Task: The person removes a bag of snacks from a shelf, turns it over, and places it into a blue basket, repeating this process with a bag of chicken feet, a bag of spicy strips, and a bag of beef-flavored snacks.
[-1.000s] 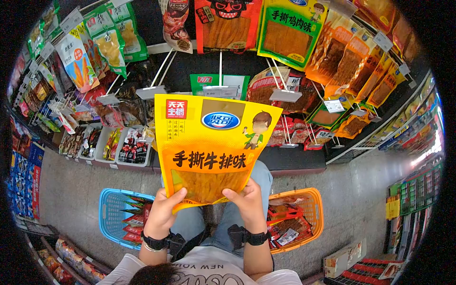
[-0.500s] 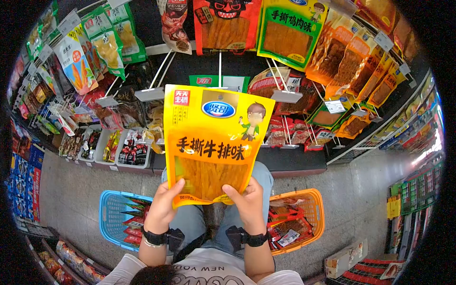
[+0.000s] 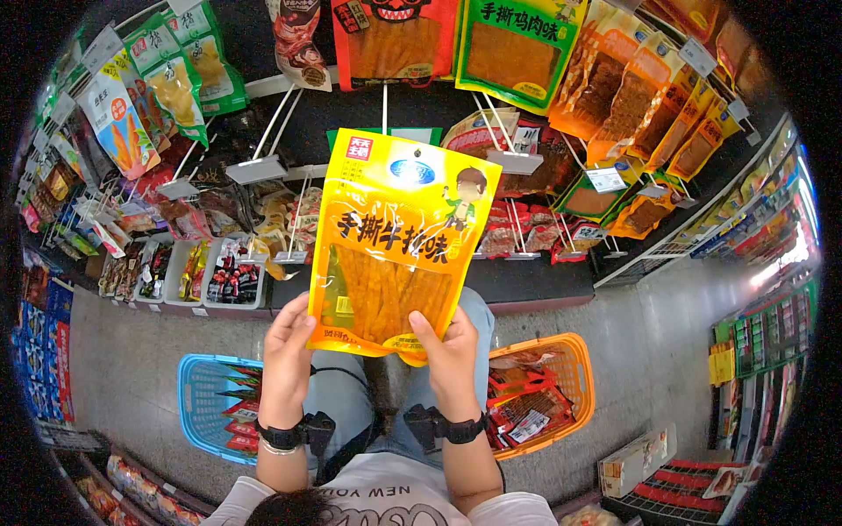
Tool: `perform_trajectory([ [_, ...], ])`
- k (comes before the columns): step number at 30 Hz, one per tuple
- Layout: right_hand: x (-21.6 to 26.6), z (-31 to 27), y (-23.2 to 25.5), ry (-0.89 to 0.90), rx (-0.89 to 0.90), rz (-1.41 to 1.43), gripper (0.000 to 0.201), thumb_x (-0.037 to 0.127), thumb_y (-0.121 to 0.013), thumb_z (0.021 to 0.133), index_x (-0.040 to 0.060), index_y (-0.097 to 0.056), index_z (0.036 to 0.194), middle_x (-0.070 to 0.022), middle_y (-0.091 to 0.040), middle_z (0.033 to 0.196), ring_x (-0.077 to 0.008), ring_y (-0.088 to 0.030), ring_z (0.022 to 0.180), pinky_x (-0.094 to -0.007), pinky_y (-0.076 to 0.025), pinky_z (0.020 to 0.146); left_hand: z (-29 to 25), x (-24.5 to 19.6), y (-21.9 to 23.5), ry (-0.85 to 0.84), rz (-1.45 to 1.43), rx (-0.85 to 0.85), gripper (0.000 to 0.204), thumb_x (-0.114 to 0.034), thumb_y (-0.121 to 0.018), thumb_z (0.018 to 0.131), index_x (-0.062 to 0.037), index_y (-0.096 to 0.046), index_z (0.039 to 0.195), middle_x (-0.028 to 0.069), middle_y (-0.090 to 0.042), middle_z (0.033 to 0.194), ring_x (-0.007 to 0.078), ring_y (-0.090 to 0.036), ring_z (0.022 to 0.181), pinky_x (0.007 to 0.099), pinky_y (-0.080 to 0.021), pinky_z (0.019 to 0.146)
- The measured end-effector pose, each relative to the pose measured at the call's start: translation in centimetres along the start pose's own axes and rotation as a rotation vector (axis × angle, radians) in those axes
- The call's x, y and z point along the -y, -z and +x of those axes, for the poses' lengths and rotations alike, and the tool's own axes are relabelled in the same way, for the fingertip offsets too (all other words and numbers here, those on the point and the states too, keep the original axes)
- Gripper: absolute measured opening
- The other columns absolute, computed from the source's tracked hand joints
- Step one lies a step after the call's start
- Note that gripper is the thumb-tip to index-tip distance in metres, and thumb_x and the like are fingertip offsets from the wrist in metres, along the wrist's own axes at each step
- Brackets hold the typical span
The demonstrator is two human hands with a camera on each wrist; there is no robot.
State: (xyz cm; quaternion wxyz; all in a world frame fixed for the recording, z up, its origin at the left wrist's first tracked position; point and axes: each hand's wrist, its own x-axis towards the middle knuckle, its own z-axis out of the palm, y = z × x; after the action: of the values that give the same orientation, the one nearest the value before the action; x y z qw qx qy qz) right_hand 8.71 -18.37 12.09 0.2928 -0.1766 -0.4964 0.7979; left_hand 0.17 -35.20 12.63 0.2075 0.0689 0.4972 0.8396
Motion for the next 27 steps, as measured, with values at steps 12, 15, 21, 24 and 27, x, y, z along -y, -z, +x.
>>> perform_trajectory([
  [12,-0.7,-0.6,-0.6,0.010,-0.014,0.039,0.029,0.005,-0.064,0.084,-0.0012,-0.054,0.110,-0.0075,-0.062,0.104,-0.0121,-0.059,0.091,-0.0259,-0.047,0.081,-1.0,-0.3,-0.7,-0.283,0.411,-0.181,0.050,-0.001,-0.058,0.082,-0.0014,-0.044,0.129,0.0133,-0.045,0.132,0.0220,-0.043,0.121,0.0349,-0.031,0.103],
  [15,-0.7,-1.2,-1.9,0.038,-0.024,-0.002,0.028,0.006,-0.065,0.083,-0.0009,-0.053,0.107,-0.0070,-0.061,0.103,-0.0120,-0.059,0.091,-0.0255,-0.047,0.081,-1.3,0.3,-1.0,-0.375,0.622,0.037,0.062,-0.009,-0.066,0.077,-0.0014,-0.040,0.133,0.0164,-0.033,0.142,0.0288,-0.026,0.134,0.0395,-0.021,0.108],
  [21,-2.7,-2.6,-3.6,0.346,0.222,-0.351,0.043,0.000,-0.068,0.077,0.0001,-0.049,0.115,-0.0114,-0.055,0.111,-0.0192,-0.053,0.108,-0.0304,-0.042,0.092,-2.2,1.7,-3.7,-0.310,0.562,0.221,0.103,-0.017,-0.080,0.066,0.0004,-0.013,0.141,0.0190,-0.028,0.141,0.0274,-0.032,0.129,0.0361,-0.027,0.105],
  [24,-2.1,-2.4,-4.1,0.506,0.297,-0.457,0.035,0.000,-0.066,0.074,0.0017,-0.057,0.109,-0.0158,-0.055,0.110,-0.0306,-0.051,0.113,-0.0384,-0.042,0.094,-2.1,1.5,-3.5,-0.204,0.391,0.233,0.086,-0.016,-0.075,0.075,0.0026,-0.019,0.138,0.0165,-0.043,0.129,0.0246,-0.047,0.117,0.0350,-0.038,0.097],
  [27,-0.9,-2.8,-4.2,0.508,0.419,-0.537,0.040,0.002,-0.066,0.072,0.0038,-0.060,0.112,-0.0147,-0.054,0.118,-0.0349,-0.048,0.117,-0.0426,-0.036,0.100,-2.0,0.5,-3.5,-0.152,0.228,0.146,0.053,-0.010,-0.062,0.085,0.0027,-0.035,0.130,0.0120,-0.050,0.122,0.0206,-0.051,0.112,0.0320,-0.040,0.095],
])
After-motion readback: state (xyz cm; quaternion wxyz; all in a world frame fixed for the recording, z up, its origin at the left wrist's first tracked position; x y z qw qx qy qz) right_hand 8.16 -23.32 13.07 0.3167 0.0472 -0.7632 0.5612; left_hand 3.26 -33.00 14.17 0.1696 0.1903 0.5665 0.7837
